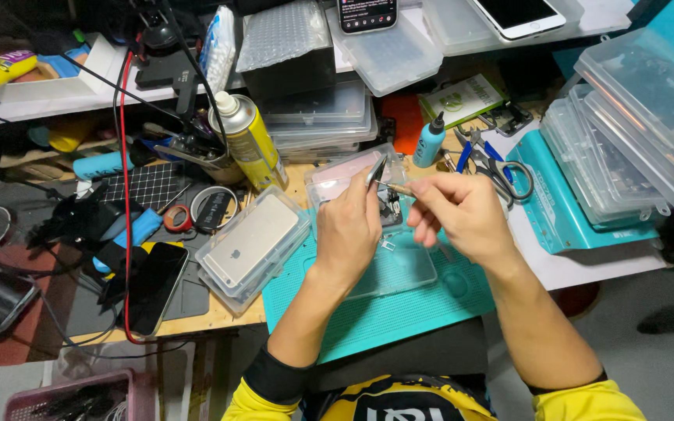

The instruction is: The person repairs a disassembled smartphone at a workbench, holding the phone chassis in one hand while using a screwdriver to remove and tighten small screws and reposition internal components. They turn the phone over to work on different sides and set it down on the mat between steps.

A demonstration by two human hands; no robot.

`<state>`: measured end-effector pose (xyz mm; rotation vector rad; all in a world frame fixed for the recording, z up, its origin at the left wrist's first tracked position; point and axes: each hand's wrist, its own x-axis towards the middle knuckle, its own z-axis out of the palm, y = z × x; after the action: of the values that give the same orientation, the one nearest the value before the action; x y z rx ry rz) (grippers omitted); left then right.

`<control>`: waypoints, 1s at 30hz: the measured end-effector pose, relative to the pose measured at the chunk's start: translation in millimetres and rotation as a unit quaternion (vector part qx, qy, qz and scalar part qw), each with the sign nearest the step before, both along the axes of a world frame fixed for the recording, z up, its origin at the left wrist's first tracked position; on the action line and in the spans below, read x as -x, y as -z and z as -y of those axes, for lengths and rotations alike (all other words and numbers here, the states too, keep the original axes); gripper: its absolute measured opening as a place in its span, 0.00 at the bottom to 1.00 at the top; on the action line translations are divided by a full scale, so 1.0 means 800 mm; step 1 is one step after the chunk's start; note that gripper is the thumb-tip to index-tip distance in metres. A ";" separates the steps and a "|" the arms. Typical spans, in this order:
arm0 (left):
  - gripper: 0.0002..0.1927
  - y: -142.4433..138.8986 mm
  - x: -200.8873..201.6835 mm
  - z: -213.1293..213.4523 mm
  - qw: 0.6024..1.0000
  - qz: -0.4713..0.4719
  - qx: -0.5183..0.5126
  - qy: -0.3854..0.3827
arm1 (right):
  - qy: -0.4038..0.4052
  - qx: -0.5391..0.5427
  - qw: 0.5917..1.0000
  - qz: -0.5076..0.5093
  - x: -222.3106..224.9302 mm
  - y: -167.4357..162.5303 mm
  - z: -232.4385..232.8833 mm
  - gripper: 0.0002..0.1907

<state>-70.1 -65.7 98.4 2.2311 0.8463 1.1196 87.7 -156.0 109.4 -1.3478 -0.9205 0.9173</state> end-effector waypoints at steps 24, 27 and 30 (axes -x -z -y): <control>0.10 0.008 0.035 -0.016 0.996 0.053 0.072 -0.005 | -0.012 -0.071 0.990 0.123 0.046 -0.025 -0.019 0.09; 0.08 0.006 0.036 -0.017 0.993 0.061 0.105 -0.004 | -0.010 -0.082 0.985 0.155 0.048 -0.030 -0.020 0.13; 0.08 0.005 0.036 -0.019 0.989 0.062 0.137 -0.007 | -0.011 -0.058 0.989 0.137 0.050 -0.034 -0.022 0.11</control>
<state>-99.3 -50.5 94.2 1.9139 0.9043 1.0667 47.3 -138.6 136.6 -1.3867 -1.1837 0.6934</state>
